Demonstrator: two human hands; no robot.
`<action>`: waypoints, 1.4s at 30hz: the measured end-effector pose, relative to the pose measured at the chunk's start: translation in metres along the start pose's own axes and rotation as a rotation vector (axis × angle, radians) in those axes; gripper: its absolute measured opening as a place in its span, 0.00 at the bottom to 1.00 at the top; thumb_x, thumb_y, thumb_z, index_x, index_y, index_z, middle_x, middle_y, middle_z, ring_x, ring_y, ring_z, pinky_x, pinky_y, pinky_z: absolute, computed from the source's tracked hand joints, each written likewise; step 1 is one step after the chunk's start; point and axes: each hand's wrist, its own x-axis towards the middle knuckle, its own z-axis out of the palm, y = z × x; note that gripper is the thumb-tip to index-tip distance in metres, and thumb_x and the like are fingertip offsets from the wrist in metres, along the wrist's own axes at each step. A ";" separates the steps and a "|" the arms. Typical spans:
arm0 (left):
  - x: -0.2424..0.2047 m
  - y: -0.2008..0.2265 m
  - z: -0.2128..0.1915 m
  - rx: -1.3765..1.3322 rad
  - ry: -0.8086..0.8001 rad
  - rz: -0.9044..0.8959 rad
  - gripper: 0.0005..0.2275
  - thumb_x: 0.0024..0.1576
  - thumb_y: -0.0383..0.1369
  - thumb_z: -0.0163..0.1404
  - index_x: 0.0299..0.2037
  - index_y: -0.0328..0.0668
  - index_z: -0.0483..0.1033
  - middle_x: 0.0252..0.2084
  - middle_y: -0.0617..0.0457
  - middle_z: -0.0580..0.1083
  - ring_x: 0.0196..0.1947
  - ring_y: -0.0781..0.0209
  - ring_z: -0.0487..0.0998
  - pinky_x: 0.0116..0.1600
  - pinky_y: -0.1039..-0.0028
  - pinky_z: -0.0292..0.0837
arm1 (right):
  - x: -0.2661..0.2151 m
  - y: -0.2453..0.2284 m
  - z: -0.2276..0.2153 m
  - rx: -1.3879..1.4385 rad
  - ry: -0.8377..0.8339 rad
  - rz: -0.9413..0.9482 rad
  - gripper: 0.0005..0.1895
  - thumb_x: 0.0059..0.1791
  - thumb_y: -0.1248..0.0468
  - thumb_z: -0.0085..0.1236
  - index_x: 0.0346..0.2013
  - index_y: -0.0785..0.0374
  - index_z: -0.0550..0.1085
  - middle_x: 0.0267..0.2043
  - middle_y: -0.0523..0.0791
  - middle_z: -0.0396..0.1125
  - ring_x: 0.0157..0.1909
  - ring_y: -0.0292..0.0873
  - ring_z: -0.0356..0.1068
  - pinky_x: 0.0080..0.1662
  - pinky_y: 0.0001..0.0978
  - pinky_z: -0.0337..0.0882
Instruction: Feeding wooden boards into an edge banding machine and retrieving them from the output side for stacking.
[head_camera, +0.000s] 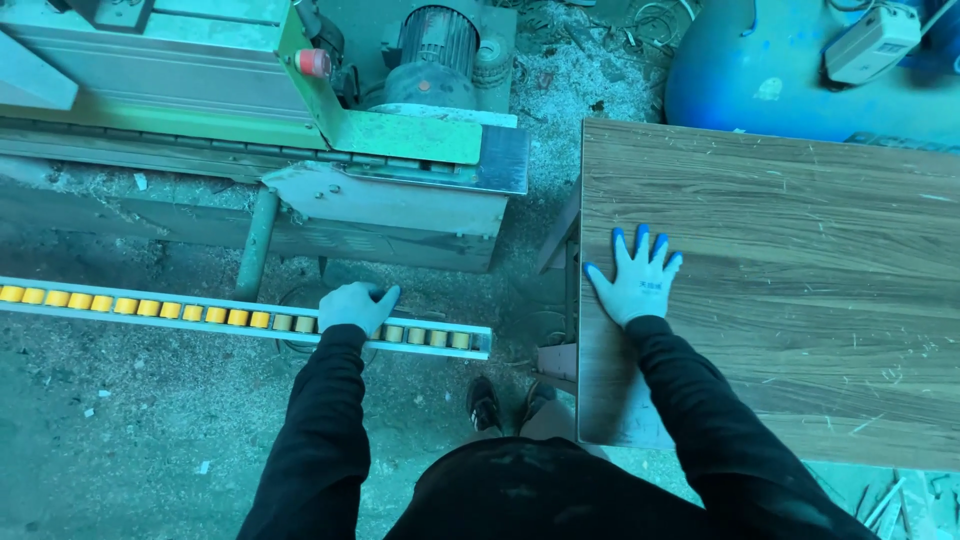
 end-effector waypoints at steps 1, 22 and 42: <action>0.005 -0.003 0.005 -0.019 0.059 -0.035 0.29 0.68 0.64 0.50 0.58 0.54 0.94 0.55 0.42 0.90 0.61 0.36 0.88 0.60 0.48 0.84 | 0.001 -0.010 0.004 0.048 0.024 0.026 0.51 0.57 0.22 0.49 0.91 0.37 0.61 0.97 0.55 0.46 0.94 0.74 0.40 0.84 0.83 0.37; 0.024 -0.024 0.048 -0.122 0.503 -0.011 0.19 0.68 0.55 0.57 0.48 0.54 0.94 0.43 0.49 0.89 0.49 0.42 0.91 0.61 0.50 0.84 | 0.005 -0.012 0.021 0.240 0.116 0.104 0.45 0.61 0.30 0.54 0.90 0.42 0.65 0.98 0.44 0.46 0.97 0.58 0.39 0.91 0.66 0.32; 0.037 -0.057 0.038 0.175 0.583 0.277 0.28 0.72 0.58 0.55 0.76 0.55 0.82 0.82 0.43 0.75 0.87 0.39 0.66 0.90 0.29 0.43 | 0.004 -0.012 0.026 0.237 0.132 0.096 0.42 0.62 0.32 0.55 0.89 0.43 0.67 0.97 0.44 0.49 0.96 0.55 0.41 0.90 0.65 0.37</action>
